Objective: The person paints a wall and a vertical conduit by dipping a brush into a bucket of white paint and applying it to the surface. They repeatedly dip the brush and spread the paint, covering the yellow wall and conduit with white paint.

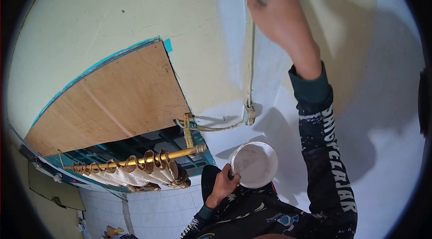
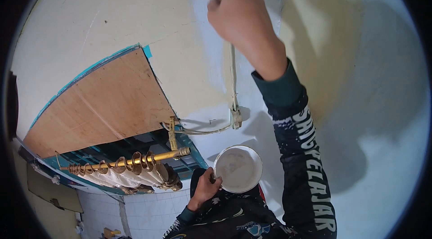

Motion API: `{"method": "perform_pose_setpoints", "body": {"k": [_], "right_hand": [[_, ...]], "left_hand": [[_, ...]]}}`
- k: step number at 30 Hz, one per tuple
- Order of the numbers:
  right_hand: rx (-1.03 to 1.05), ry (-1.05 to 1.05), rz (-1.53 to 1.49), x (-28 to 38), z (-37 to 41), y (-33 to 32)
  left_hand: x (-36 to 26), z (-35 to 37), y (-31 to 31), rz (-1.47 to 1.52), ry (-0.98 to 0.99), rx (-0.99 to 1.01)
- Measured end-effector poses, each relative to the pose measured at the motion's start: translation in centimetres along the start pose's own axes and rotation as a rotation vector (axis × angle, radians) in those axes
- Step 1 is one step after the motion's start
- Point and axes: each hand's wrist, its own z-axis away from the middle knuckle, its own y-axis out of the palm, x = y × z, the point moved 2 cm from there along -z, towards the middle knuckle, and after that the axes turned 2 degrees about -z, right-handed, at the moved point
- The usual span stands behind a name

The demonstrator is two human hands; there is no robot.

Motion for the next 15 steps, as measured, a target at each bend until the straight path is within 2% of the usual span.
{"method": "perform_pose_setpoints", "body": {"k": [2,4,5,7,11,15], "right_hand": [[-0.082,-0.078,-0.023,1.0,-1.7,-1.0],[0.121,0.132,-0.060,1.4,-2.7,-1.1],[0.120,0.136,-0.058,0.6,-2.0,0.1],[-0.105,-0.079,-0.018,-2.4,1.3,4.4],[0.074,0.049,0.107,-5.3,12.8,9.6],[0.283,0.221,0.049,-5.8,22.7,11.2]], "left_hand": [[-0.3,-0.1,-0.1,0.027,-0.011,-0.006],[-0.4,-0.3,-0.1,0.021,-0.028,0.016],[-0.4,-0.4,-0.1,0.019,-0.029,0.020],[-0.2,-0.6,0.0,0.034,-0.026,0.018],[-0.4,-0.7,-0.3,0.057,-0.049,0.030],[-0.2,-0.8,-0.4,-0.003,-0.034,0.016]]}}
